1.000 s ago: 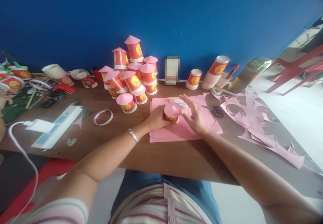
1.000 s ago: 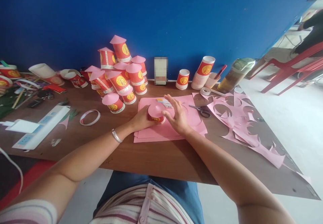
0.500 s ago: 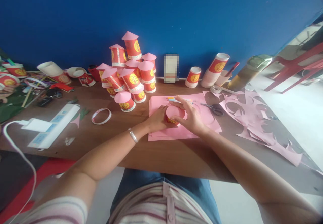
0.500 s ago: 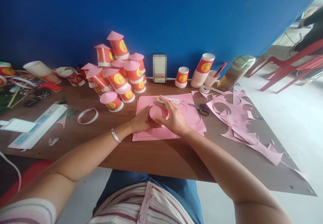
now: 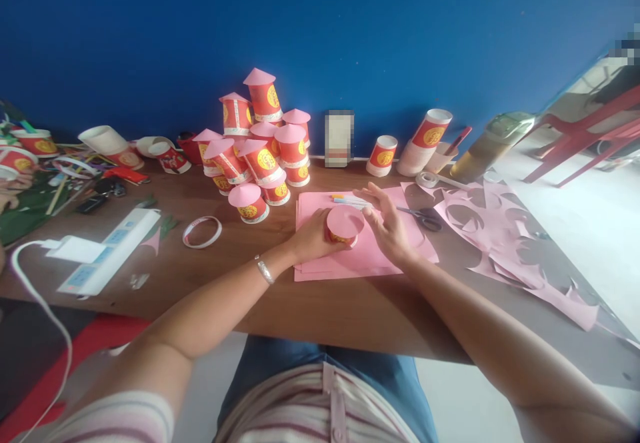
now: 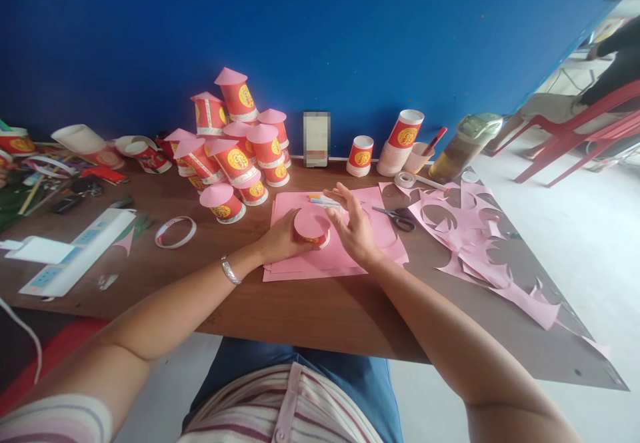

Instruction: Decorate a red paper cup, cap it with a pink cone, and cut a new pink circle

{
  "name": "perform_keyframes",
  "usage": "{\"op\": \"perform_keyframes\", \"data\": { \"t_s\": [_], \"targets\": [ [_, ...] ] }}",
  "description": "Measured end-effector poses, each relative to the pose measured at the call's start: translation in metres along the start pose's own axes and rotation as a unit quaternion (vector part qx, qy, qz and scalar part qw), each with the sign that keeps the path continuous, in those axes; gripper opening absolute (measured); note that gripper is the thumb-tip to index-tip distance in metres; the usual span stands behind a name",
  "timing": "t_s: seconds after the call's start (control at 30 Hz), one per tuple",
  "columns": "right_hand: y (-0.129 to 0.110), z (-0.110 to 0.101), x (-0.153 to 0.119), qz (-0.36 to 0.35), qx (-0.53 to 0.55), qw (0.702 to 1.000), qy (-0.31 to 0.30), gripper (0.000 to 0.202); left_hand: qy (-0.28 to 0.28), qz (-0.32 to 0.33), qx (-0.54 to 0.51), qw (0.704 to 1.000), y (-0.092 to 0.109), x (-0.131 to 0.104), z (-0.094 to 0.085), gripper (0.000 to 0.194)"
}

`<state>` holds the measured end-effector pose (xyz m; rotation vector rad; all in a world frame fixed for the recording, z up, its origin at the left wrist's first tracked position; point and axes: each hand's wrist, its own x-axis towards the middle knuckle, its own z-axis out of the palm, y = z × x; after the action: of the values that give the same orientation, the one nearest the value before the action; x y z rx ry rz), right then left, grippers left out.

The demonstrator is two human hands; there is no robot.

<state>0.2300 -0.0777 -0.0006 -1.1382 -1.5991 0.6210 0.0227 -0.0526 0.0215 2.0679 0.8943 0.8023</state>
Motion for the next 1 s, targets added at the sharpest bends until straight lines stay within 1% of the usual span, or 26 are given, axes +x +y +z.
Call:
{"op": "perform_keyframes", "data": {
  "t_s": [0.1, 0.17, 0.23, 0.3, 0.33, 0.4, 0.47, 0.5, 0.53, 0.6, 0.67, 0.8, 0.83, 0.9, 1.0],
  "targets": [
    [0.013, 0.000, 0.002, 0.036, 0.003, 0.999, 0.010, 0.064, 0.021, -0.006, 0.024, 0.999, -0.007, 0.000, -0.001, 0.055],
    [0.019, 0.000, 0.003, 0.043, 0.003, 0.999, 0.011, 0.062, 0.021, -0.013, 0.037, 0.999, -0.009, 0.001, -0.001, 0.057],
    [0.022, 0.001, 0.004, 0.039, 0.001, 0.999, 0.016, 0.060, -0.003, -0.002, 0.020, 1.000, -0.010, 0.002, -0.001, 0.059],
    [0.021, 0.001, 0.004, 0.031, -0.007, 0.999, 0.019, 0.060, -0.046, 0.027, -0.011, 0.999, -0.012, 0.004, -0.002, 0.065],
    [0.020, 0.001, 0.004, 0.026, -0.013, 0.999, 0.019, 0.060, -0.061, 0.037, -0.021, 0.997, -0.014, 0.004, -0.003, 0.072],
    [0.018, 0.001, 0.003, 0.015, -0.029, 0.999, 0.018, 0.062, -0.063, 0.028, -0.025, 0.997, -0.021, 0.003, -0.007, 0.094],
    [0.015, 0.000, 0.002, -0.003, -0.054, 0.998, 0.020, 0.061, -0.048, -0.015, -0.032, 0.998, -0.028, 0.001, -0.014, 0.117],
    [0.014, 0.000, 0.002, -0.016, -0.069, 0.997, 0.021, 0.060, -0.049, -0.032, -0.044, 0.997, -0.031, 0.000, -0.017, 0.124],
    [0.012, 0.000, 0.002, -0.031, -0.085, 0.996, 0.022, 0.058, -0.054, -0.045, -0.056, 0.996, -0.032, -0.001, -0.021, 0.125],
    [0.009, 0.000, 0.001, -0.061, -0.109, 0.992, 0.020, 0.054, -0.065, -0.050, -0.078, 0.994, -0.032, -0.003, -0.027, 0.119],
    [0.005, 0.001, -0.001, -0.087, -0.116, 0.989, 0.018, 0.054, -0.062, -0.037, -0.079, 0.994, -0.026, -0.003, -0.030, 0.106],
    [-0.001, 0.003, -0.003, -0.123, -0.108, 0.986, 0.024, 0.056, -0.035, 0.007, -0.025, 0.999, -0.009, 0.005, -0.030, 0.087],
    [-0.001, 0.003, -0.003, -0.131, -0.105, 0.985, 0.035, 0.056, -0.038, 0.014, -0.015, 0.999, -0.006, 0.009, -0.030, 0.085],
    [-0.001, 0.002, -0.002, -0.138, -0.096, 0.984, 0.067, 0.055, -0.062, 0.016, -0.011, 0.998, 0.001, 0.019, -0.030, 0.083],
    [0.002, -0.001, 0.002, -0.124, -0.075, 0.983, 0.110, 0.055, -0.106, 0.031, -0.027, 0.993, 0.006, 0.034, -0.030, 0.089]
  ]
}}
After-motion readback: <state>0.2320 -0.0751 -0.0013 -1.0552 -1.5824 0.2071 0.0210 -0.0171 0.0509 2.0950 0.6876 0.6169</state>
